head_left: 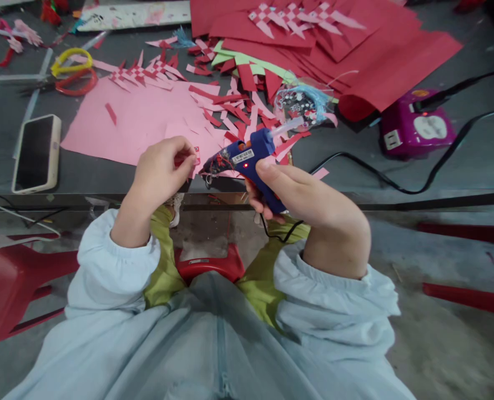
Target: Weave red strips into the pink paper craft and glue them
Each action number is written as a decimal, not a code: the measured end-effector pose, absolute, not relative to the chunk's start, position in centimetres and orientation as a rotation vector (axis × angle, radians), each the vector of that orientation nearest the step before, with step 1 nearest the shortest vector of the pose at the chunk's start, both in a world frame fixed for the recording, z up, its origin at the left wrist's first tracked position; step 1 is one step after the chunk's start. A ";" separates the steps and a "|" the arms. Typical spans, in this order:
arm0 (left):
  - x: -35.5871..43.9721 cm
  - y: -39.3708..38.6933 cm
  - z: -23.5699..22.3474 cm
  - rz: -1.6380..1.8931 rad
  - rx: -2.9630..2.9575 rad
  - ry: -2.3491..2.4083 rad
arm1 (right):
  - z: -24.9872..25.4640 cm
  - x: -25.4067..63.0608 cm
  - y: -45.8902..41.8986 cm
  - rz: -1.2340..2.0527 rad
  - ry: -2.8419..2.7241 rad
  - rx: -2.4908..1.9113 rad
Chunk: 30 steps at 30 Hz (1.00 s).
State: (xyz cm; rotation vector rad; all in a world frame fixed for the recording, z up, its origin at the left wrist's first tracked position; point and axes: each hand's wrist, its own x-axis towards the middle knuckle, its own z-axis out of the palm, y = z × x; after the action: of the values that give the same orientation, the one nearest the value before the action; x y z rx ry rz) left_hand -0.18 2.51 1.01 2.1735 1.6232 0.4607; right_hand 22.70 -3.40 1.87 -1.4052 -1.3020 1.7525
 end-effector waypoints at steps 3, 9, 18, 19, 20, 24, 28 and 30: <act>-0.5 2.5 1.2 0.448 2.207 1.582 | 2.0 23.2 -3.6 1.754 -1.259 -1.399; -1.4 2.5 1.4 0.400 2.305 1.424 | 2.8 24.6 -4.1 1.685 -1.127 -1.390; -1.9 2.7 1.3 0.288 2.502 1.318 | 3.0 24.8 -4.3 1.652 -1.135 -1.354; -1.9 2.7 1.3 0.284 2.514 1.310 | 3.0 24.8 -4.3 1.659 -1.139 -1.350; -2.0 2.6 1.3 0.283 2.523 1.304 | 3.0 24.8 -4.2 1.668 -1.142 -1.349; -2.2 2.6 1.1 0.300 2.575 1.257 | 2.4 24.7 -4.0 1.637 -1.143 -1.309; -2.4 2.6 0.8 0.337 2.622 1.216 | 2.0 24.6 -3.9 1.631 -1.136 -1.300; -2.4 2.6 0.7 0.349 2.633 1.214 | 2.0 24.5 -3.9 1.625 -1.128 -1.310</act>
State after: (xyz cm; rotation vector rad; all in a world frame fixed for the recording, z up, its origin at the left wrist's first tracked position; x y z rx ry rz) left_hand -2.42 2.60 0.72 2.6328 1.2145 0.3485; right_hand 24.50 -3.89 2.01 -1.3103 -1.1284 1.6255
